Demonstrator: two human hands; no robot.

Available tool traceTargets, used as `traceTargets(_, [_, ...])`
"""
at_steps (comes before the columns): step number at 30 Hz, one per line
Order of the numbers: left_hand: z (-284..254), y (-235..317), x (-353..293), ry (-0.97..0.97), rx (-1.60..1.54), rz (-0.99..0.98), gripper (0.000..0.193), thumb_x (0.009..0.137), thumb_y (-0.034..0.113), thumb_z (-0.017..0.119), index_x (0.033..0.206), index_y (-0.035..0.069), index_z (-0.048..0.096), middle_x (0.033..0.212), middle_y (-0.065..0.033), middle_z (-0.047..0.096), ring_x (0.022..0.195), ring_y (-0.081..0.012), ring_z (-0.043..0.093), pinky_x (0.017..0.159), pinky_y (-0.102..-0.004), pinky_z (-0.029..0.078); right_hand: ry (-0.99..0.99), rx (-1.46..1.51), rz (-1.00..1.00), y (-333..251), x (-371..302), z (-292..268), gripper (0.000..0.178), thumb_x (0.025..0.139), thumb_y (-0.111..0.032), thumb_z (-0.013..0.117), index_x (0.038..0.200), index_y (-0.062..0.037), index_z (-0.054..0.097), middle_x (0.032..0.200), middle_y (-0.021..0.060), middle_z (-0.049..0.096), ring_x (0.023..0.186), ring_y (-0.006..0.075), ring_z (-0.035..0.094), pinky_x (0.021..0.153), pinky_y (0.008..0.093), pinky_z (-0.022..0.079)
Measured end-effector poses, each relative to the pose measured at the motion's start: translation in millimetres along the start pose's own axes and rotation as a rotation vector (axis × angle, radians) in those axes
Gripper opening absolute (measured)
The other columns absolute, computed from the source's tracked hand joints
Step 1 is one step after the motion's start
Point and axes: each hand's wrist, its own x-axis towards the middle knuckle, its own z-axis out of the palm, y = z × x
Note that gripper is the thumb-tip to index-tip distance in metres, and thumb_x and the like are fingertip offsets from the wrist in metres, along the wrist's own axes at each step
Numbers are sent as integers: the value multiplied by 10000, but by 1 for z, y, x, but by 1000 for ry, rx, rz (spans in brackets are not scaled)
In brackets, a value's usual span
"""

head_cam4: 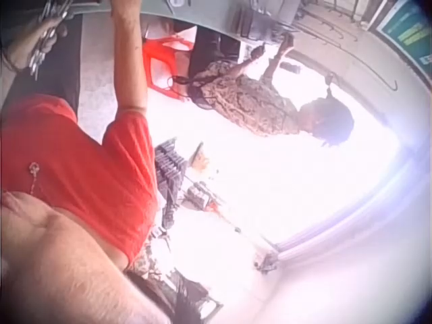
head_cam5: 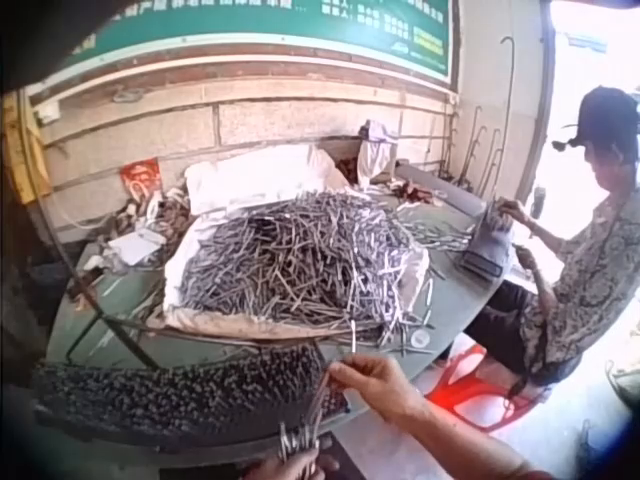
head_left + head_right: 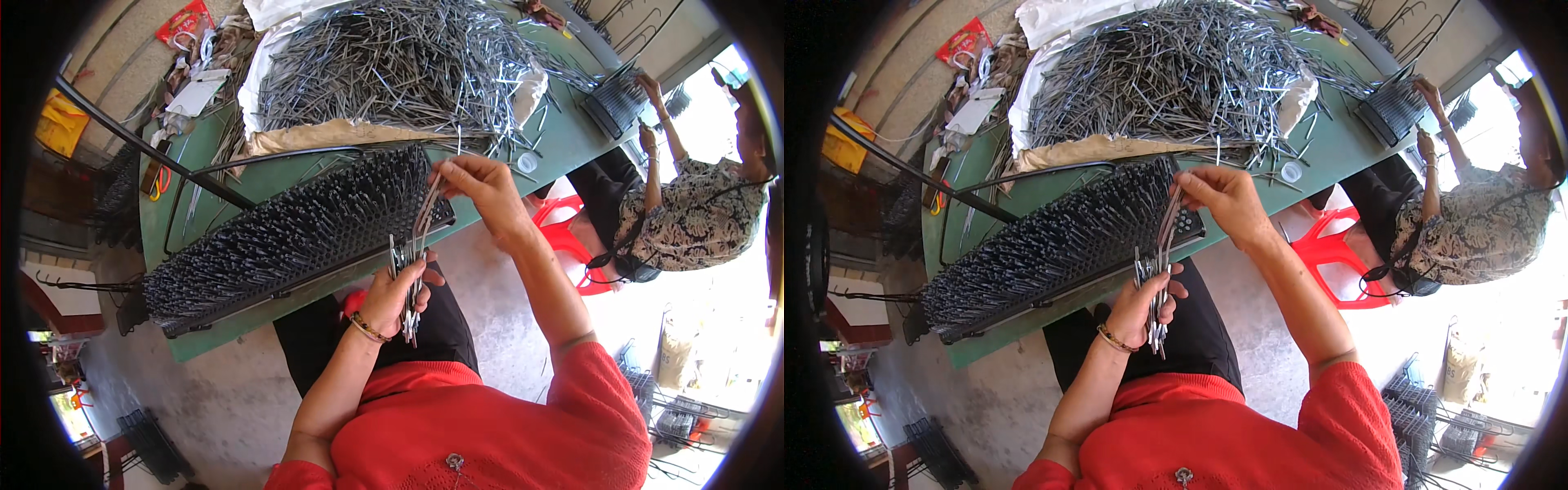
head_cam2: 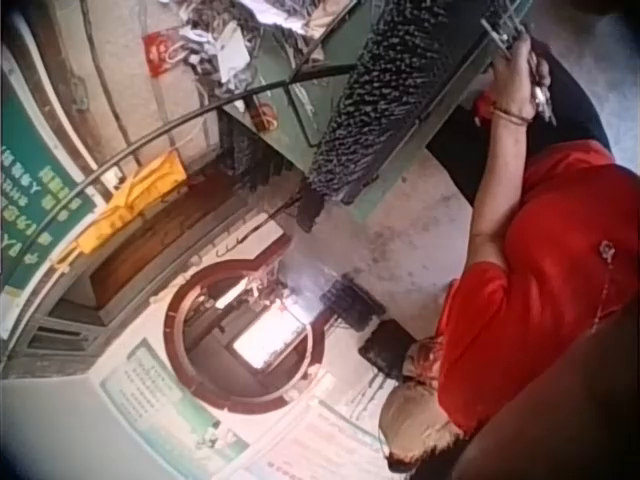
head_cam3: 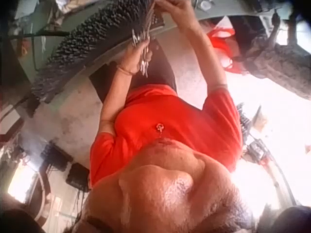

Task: Assembling thin metal rods into a plastic brush-like base.

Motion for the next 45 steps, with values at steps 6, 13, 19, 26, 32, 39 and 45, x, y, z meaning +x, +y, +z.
traceTargets(6, [1,-3,-3,-6,-9,-23,347,944,242,528,1207,16,515,831,-92,602,552,-67,451,467,-207,367,77,-185,-354,4,21,-3,220,930,-151,590,1037,31,648,922,64,690,840,95,614,763,239,488])
traceTargets(13, [1,-2,-6,-32,-15,-27,330,947,238,522,1197,23,528,833,-97,604,559,-67,453,473,-201,365,33,-444,-487,4,27,-3,185,921,-84,583,1063,22,636,940,83,691,909,132,643,822,265,500])
traceTargets(19, [1,-2,-7,-35,-36,-36,318,951,235,518,1191,27,535,832,-99,606,562,-65,455,472,-200,363,-36,-502,-553,2,28,-4,172,913,-67,585,1059,3,644,950,86,691,918,142,647,829,270,499])
traceTargets(26, [0,-3,-7,-39,-43,-52,318,952,236,521,1197,33,535,828,-90,609,564,-63,457,470,-200,363,-15,-468,-570,7,27,-7,160,907,-69,592,1043,-4,648,971,78,689,927,147,645,831,276,497])
traceTargets(32, [-2,-5,-6,-45,-57,-54,320,952,235,524,1202,35,534,829,-87,608,568,-64,459,468,-200,364,-26,-515,-613,10,28,-8,144,898,-86,607,1022,-34,658,963,58,689,931,158,637,842,283,484])
traceTargets(39, [-2,-6,-6,-46,-70,-65,324,951,241,529,1204,38,533,826,-80,602,569,-64,458,470,-200,365,-86,-511,-614,11,27,-7,129,899,-79,603,1007,-35,658,969,55,688,945,162,629,856,289,477])
traceTargets(45, [-1,-6,-5,-46,-78,-73,328,950,237,529,1212,40,526,828,-75,601,568,-64,456,475,-200,365,-88,-291,-538,25,28,-9,145,902,-77,601,1025,-16,647,981,52,689,926,152,633,839,284,484])
